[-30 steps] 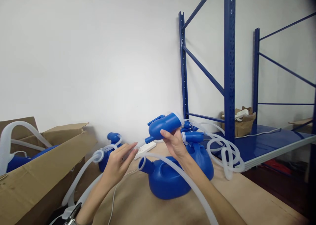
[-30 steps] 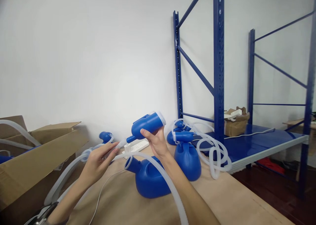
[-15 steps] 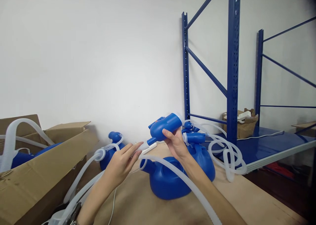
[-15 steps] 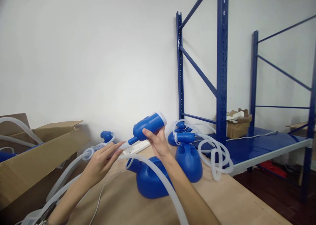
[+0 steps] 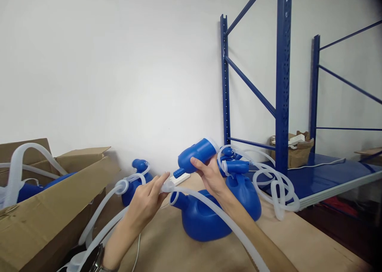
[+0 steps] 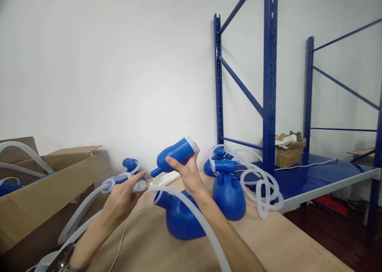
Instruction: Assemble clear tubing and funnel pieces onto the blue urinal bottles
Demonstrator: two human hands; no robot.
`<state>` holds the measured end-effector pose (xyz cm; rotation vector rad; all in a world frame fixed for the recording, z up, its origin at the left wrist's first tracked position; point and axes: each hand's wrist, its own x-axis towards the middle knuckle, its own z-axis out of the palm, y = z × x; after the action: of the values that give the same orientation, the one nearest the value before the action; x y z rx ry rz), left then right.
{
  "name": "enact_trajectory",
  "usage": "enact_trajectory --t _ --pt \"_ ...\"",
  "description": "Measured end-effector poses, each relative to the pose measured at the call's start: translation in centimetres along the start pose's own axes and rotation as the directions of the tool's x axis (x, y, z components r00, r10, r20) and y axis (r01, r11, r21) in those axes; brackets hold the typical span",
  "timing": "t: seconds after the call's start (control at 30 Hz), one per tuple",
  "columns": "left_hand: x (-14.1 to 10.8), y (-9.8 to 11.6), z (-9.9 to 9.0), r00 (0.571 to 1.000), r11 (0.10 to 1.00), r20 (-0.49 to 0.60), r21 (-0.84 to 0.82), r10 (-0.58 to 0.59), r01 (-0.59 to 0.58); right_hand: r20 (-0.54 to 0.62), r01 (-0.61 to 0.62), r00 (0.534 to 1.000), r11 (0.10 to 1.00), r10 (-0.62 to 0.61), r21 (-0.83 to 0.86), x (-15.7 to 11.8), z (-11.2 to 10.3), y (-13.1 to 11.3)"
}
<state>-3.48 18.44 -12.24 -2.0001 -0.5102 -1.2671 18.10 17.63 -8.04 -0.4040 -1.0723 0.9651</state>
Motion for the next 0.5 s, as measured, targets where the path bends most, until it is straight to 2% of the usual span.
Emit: enact_trajectory --t 0.1,0.17,0.3,0.37,0.5 --pt "-0.03 -0.08 0.42 0.999 0.993 -0.054 -0.113 0.007 -0.013 -0.019 0.01 1.0 1.0 -0.01 0.024 0.13 -0.25 -0.32" --pt "-0.01 0.02 0.62 0.997 0.991 -0.08 -0.133 0.012 -0.023 -0.026 0.007 1.0 0.999 -0.006 0.04 0.2 -0.43 -0.49" --pt "0.23 0.41 0.58 0.988 0.999 -0.154 0.041 -0.009 0.016 -0.011 0.005 1.0 0.999 -0.005 0.046 0.05 -0.43 -0.62" --pt "0.3 0.52 0.49 0.984 0.997 -0.18 0.078 -0.006 0.021 -0.002 0.012 1.0 0.999 -0.012 0.039 -0.1 -0.31 -0.65" --pt "0.09 0.53 0.56 0.987 0.993 -0.158 0.111 -0.013 0.031 -0.009 0.021 1.0 0.999 -0.02 0.032 -0.25 -0.13 -0.81"
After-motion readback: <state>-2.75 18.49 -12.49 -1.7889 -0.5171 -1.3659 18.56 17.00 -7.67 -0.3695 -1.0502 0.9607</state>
